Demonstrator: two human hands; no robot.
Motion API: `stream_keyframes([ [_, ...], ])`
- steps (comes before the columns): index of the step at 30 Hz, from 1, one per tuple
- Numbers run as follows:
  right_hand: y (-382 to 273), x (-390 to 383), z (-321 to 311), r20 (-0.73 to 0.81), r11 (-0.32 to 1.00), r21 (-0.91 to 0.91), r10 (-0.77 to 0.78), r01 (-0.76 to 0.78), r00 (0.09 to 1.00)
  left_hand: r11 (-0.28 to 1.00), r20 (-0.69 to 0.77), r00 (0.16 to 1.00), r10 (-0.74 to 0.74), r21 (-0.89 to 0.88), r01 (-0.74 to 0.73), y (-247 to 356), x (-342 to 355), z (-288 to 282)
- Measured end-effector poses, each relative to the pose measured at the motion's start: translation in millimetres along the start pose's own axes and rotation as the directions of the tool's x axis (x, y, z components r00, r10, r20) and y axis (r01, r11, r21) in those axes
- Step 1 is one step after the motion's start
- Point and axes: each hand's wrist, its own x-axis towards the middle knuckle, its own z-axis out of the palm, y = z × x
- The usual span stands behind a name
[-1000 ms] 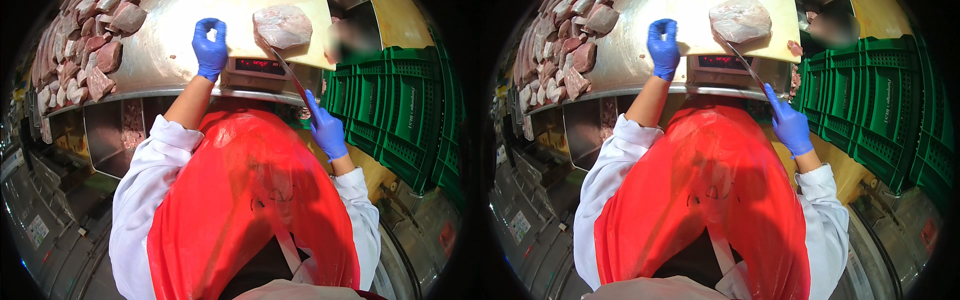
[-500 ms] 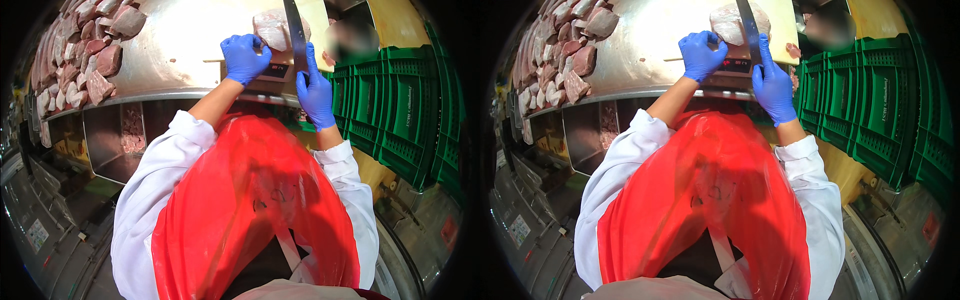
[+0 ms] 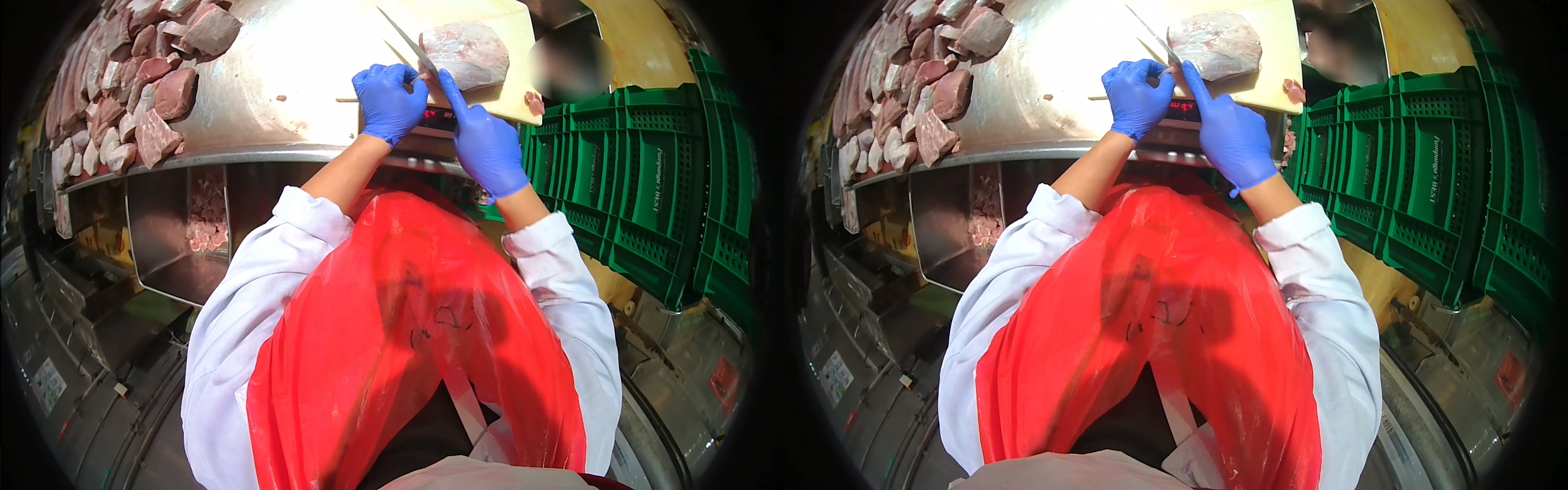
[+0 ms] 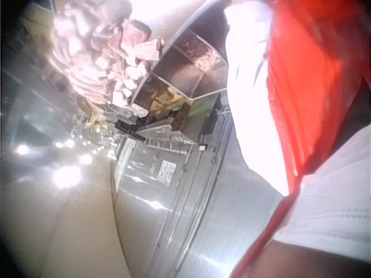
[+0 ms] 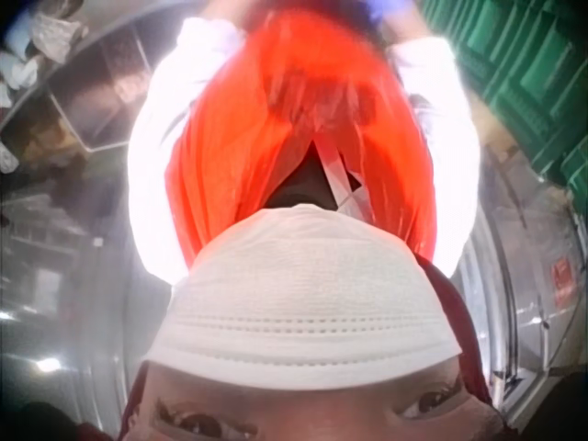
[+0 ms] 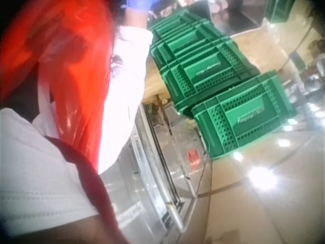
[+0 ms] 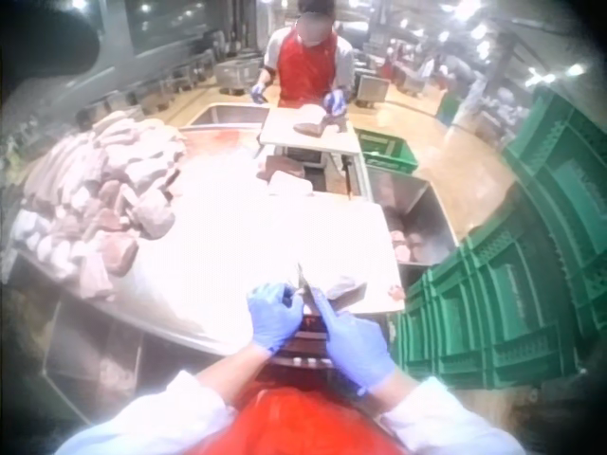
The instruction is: The person uses a knife to trim and cut pieces of raw meat on a cutting board placed on a digital scale. The person repeatedly trims fat and separates portions, placing the cut pieces into a green crate.
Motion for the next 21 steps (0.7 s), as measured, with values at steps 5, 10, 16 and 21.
stream_keyframes([
  [5,0,-42,-41,0.212,0.992,-0.125,0.010,0.017,0.977,0.999,0.021,0.999,-0.037,-0.027,0.037,-4,1,0],
  [10,21,-79,-54,0.314,0.991,-0.130,0.002,0.041,0.950,0.999,0.020,0.999,-0.049,0.017,0.049,-13,7,-7],
  [16,35,-103,-61,0.340,0.995,-0.100,0.011,0.025,0.940,0.987,0.065,0.985,-0.162,-0.003,0.163,-24,18,-25],
  [21,58,-142,-68,0.276,0.997,0.069,0.012,-0.032,0.961,0.889,0.087,0.943,-0.320,-0.316,0.331,-44,23,-27],
])
